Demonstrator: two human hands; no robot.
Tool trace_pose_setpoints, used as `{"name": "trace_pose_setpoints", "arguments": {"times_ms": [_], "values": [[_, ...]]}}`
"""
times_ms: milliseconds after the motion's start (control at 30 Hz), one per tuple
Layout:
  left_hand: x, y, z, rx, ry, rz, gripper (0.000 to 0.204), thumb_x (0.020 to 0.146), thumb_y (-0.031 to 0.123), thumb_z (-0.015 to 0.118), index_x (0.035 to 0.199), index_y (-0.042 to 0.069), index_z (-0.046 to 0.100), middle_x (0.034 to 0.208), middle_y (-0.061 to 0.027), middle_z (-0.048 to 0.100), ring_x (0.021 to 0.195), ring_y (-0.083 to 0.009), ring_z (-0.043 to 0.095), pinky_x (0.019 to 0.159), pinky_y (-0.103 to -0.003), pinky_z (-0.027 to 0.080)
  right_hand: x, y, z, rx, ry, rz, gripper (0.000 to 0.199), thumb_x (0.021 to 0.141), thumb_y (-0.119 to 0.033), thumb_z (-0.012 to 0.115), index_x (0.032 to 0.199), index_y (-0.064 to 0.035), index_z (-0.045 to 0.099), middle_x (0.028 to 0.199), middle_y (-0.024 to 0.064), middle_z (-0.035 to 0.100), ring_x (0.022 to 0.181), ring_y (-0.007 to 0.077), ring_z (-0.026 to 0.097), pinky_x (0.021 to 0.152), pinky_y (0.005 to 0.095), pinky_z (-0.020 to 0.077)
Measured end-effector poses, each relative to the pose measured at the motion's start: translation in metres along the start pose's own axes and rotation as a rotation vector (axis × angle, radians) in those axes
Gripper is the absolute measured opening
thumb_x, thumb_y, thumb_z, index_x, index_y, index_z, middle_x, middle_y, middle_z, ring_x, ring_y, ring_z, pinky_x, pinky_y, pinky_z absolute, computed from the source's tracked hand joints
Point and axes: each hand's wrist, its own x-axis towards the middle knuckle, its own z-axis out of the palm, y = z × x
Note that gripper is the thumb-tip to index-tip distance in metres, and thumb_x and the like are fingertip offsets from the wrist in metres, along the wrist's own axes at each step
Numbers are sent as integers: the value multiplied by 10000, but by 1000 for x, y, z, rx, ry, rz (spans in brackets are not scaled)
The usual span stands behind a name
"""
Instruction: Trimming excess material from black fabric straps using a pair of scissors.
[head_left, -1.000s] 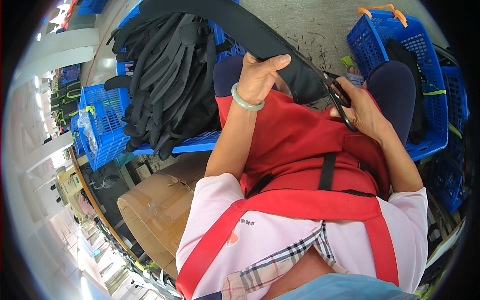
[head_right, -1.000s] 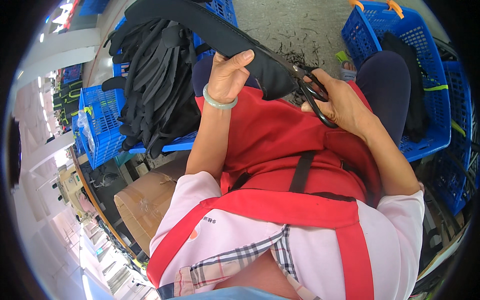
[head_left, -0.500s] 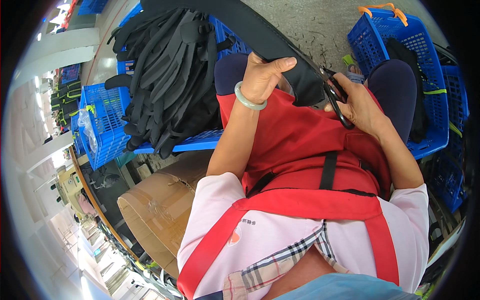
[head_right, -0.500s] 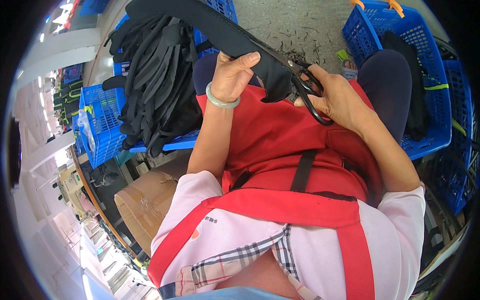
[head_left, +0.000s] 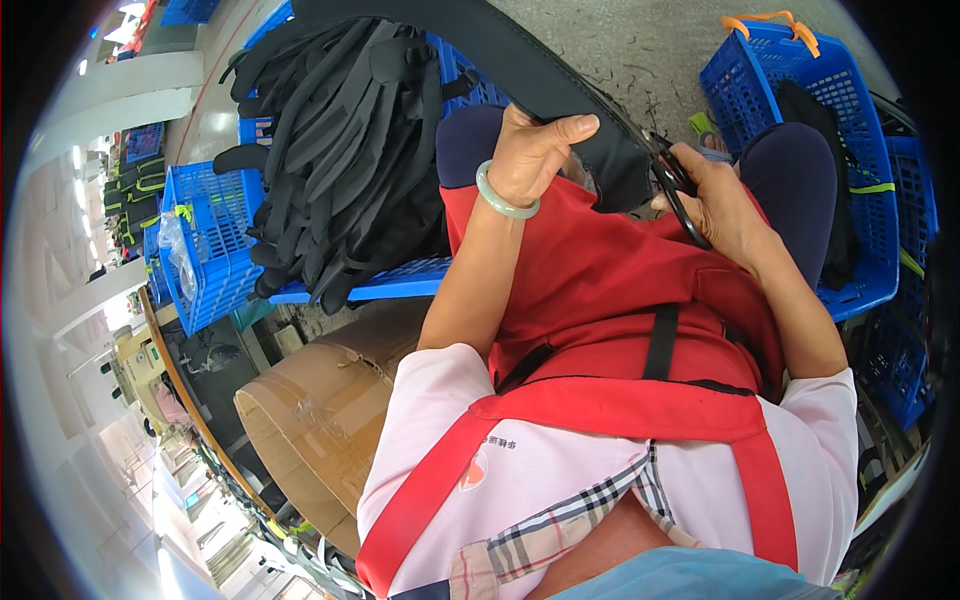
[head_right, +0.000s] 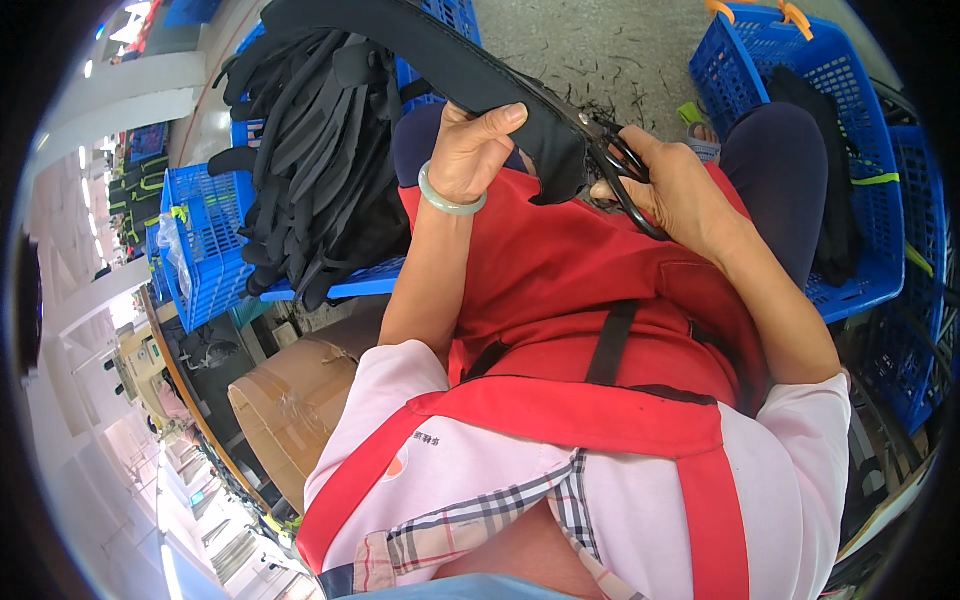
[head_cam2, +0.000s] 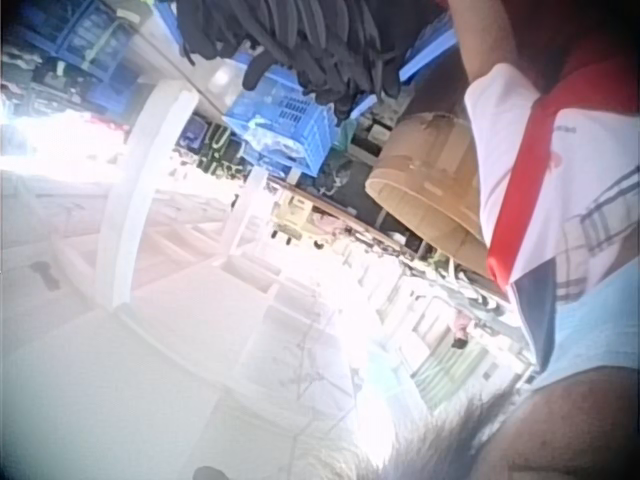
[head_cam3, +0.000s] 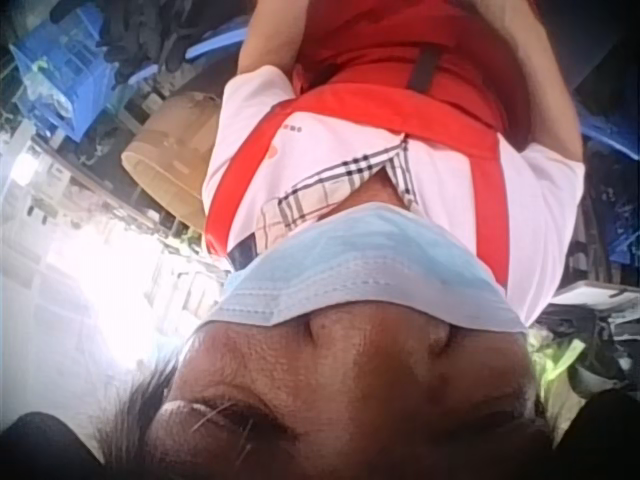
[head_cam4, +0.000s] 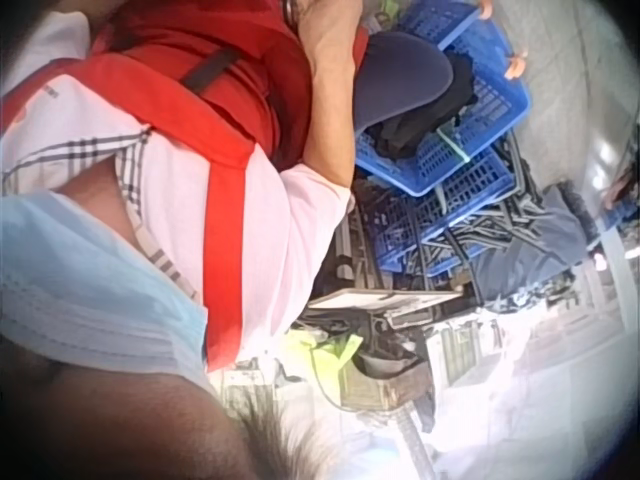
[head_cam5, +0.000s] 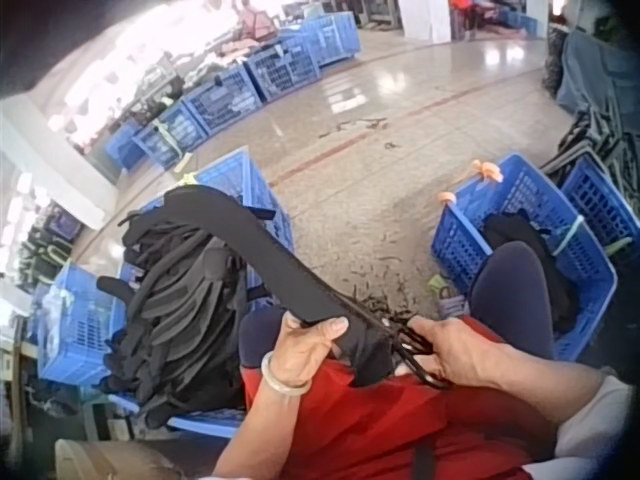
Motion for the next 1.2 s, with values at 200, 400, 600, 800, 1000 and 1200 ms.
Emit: {"name": "trace_pose_setpoints", "arguments": {"times_ms": [200,400,600,800,1000,1200], "values": [[-3,-5,2,96,45,-13,233,783,-110,681,963,38,683,929,-56,695,849,-153,668,784,-280,540,3,-11,-2,-120,-18,56,483,806,-371,739,953,30,515,713,162,542,637,217,476,625,340,431],[2,4,10,-75,190,-27,173,807,-73,676,937,41,675,921,-46,689,830,-150,663,773,-288,540,1,-1,-2,-42,36,28,537,788,-398,751,1018,33,529,755,158,573,674,217,506,652,336,445],[-1,2,8,-37,168,-38,163,816,-79,661,920,46,670,923,-51,687,828,-153,664,759,-304,544,3,1,7,-125,49,-88,709,733,-482,769,1121,29,467,764,181,578,724,316,576,666,374,452],[-2,-1,8,-108,167,-34,167,818,-81,659,925,47,671,918,-56,687,828,-160,666,757,-309,548,4,-10,3,-129,-42,-5,727,720,-523,760,1105,19,468,743,192,557,697,335,570,635,393,437],[0,0,8,-70,162,-16,159,816,-68,673,931,42,672,909,-45,688,830,-149,663,761,-298,541,4,-5,0,7,-71,107,680,733,-477,772,1084,34,490,765,195,572,713,308,586,646,392,440],[0,-4,5,168,238,107,179,787,-83,703,913,41,671,894,-41,686,813,-132,651,760,-273,526,8,-15,-29,-198,-199,31,750,726,-466,781,1182,30,452,977,247,619,943,391,619,780,407,471]]}}
